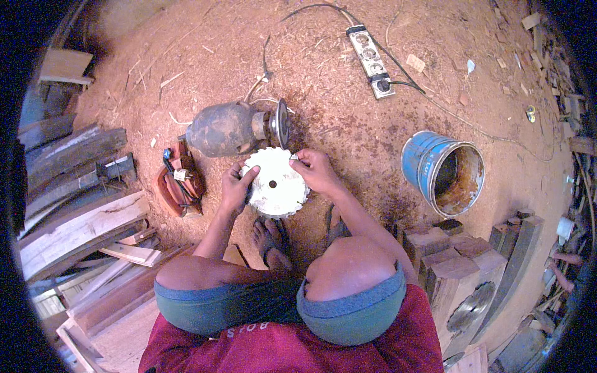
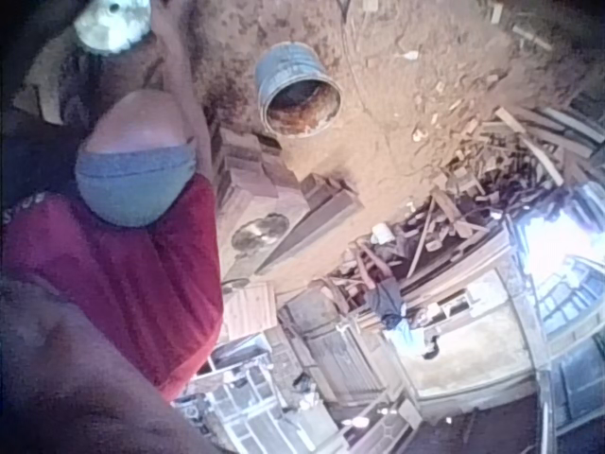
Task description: The person handles and wipes circular saw blades, applies a liquid from a bucket to a blade, and then installs a blade onto a circular saw by tightening a screw with a tool.
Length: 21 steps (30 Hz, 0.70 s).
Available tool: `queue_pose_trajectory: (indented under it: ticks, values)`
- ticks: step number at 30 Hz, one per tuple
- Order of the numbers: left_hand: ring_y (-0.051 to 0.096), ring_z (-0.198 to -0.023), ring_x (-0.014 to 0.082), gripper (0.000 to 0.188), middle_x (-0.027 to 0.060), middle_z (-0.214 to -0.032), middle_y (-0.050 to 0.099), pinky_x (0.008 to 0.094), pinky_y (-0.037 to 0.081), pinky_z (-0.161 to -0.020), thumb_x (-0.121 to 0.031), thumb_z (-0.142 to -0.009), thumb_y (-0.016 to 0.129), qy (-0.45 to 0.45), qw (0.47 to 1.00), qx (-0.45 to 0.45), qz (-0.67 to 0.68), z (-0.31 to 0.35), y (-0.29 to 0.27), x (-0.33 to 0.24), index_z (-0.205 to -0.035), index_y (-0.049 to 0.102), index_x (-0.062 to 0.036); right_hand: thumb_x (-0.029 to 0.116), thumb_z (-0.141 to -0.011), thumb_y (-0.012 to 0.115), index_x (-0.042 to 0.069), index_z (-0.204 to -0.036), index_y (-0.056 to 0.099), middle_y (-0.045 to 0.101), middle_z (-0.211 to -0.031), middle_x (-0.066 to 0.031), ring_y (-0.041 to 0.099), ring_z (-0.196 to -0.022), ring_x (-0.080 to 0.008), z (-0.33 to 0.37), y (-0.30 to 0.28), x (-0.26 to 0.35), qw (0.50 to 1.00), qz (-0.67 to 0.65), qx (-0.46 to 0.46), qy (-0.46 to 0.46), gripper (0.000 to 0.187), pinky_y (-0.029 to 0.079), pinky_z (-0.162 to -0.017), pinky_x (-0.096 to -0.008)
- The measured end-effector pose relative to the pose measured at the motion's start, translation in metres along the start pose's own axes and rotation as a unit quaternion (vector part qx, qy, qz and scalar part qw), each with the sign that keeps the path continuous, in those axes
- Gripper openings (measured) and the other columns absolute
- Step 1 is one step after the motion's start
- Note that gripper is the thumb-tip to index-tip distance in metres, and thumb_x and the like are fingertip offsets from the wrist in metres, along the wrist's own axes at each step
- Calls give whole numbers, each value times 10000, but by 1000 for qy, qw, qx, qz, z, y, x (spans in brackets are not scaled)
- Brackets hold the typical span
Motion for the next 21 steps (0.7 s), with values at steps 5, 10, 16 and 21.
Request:
queue_pose_trajectory:
  ticks: [5,10,16,21]
  values:
    - [632,-733,86,218,59,-893,701,237,512,-670,-111,-872,728,-11,1000,-10,12,-2,-3,7,-1030,648,16,149,-927,642,-37,-960,660,694,-841,-70,621,-760,-106,2,1,7,1000,20,7,-8,189,491,-677,-282]
    - [633,-739,87,223,60,-899,702,239,513,-677,-107,-871,729,-17,1000,-9,22,-3,-4,9,-1037,646,16,155,-939,631,-38,-976,653,693,-822,-69,617,-724,-93,1,1,7,1000,21,5,-18,197,478,-633,-259]
    - [637,-759,90,240,68,-918,704,239,513,-693,-115,-867,735,-22,1000,-10,3,-1,-2,4,-1044,648,23,160,-943,628,-32,-974,648,692,-821,-72,622,-724,-98,0,-1,1,1000,14,5,-17,196,481,-632,-262]
    - [636,-742,94,264,65,-904,705,242,514,-684,-134,-861,745,-14,1000,-20,2,-1,-6,6,-1047,648,26,157,-942,633,-29,-976,645,688,-831,-61,622,-748,-95,3,3,12,1000,12,11,0,189,479,-648,-258]
Point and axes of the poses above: each hand's wrist, its own z-axis away from the middle knuckle, its own y-axis out of the palm, x = y × z, the point moved 3 cm from there along -z, towards the middle knuckle
